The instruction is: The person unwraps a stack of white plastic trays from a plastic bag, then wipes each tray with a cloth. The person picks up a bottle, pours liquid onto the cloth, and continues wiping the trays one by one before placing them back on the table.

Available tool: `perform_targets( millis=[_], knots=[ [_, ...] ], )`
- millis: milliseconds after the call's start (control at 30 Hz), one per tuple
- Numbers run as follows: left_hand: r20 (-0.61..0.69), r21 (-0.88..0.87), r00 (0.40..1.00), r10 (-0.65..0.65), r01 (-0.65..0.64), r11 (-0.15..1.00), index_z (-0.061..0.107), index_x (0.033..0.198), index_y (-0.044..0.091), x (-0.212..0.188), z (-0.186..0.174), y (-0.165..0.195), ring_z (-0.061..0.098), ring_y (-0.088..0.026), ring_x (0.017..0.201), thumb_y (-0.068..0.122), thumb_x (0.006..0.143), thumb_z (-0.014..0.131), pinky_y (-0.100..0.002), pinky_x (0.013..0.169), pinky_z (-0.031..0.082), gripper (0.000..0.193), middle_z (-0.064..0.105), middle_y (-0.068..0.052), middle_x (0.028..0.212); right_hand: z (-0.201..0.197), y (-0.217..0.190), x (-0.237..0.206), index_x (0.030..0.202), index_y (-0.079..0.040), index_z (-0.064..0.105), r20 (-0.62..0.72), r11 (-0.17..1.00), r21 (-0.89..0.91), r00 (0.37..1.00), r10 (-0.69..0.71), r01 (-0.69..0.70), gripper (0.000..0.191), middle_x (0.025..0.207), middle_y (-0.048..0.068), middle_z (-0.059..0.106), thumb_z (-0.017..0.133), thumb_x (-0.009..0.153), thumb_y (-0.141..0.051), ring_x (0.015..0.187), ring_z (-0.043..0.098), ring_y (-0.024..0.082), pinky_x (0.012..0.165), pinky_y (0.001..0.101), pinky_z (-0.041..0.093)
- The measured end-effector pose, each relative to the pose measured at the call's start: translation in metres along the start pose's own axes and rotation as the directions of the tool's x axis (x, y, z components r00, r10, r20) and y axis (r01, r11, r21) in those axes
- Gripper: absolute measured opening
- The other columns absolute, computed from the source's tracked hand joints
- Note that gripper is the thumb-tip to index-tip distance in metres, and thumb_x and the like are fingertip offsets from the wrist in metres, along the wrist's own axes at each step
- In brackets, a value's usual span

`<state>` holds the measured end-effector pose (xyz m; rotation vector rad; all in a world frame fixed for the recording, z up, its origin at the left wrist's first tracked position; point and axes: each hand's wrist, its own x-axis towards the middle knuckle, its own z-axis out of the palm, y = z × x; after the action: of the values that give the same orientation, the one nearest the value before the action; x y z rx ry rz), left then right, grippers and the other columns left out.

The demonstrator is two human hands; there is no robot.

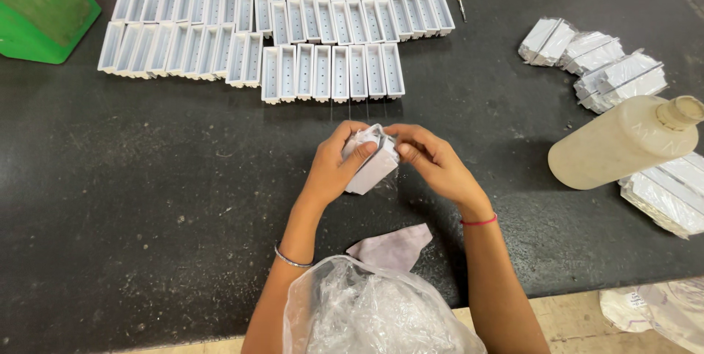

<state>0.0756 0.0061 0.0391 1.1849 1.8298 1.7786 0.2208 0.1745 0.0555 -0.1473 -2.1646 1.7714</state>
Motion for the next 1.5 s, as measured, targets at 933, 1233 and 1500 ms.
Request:
perform_targets(
  millis=[933,1233,1500],
  knots=[
    [0.105,0.247,0.962,0.251,-0.270,0.931,0.073,0.115,0.016,-0.007,-0.003,0.048,0.067,-0.025,0.110,0.031,0.079,0.084,-0.037,0.093,0.055,0.041,0.068,-0.004,0.120,0.021,0.020,0.010,0.097,-0.005,0.070,-0.335,0.992,0.124,0.942,0.023,0.020,0.017,0.080,-0.005,0.064,0.069,0.100,-0.021,0.072,0.054,0.003,0.065,0.0208,0.046],
    [0.105,0.327,0.960,0.260,-0.281,0.902,0.070,0.117,0.014,-0.005,-0.010,0.055,0.064,-0.028,0.110,0.019,0.085,0.078,-0.039,0.094,0.053,0.034,0.072,-0.004,0.119,0.023,0.027,0.015,0.095,-0.006,0.061,-0.297,0.996,-0.086,0.954,-0.039,0.013,0.019,0.080,-0.006,0.054,0.059,0.107,-0.020,0.074,0.048,0.003,0.066,0.0205,0.043],
    [0.143,0.329,0.969,0.204,-0.241,0.913,0.069,0.120,0.015,-0.008,-0.007,0.052,0.064,-0.028,0.113,0.018,0.086,0.077,-0.039,0.094,0.053,0.034,0.071,-0.003,0.120,0.019,0.046,0.021,0.094,-0.007,0.062,-0.194,0.970,0.221,0.971,0.143,-0.098,0.019,0.084,-0.007,0.055,0.057,0.107,-0.020,0.079,0.047,0.004,0.070,0.0217,0.040]
  ],
)
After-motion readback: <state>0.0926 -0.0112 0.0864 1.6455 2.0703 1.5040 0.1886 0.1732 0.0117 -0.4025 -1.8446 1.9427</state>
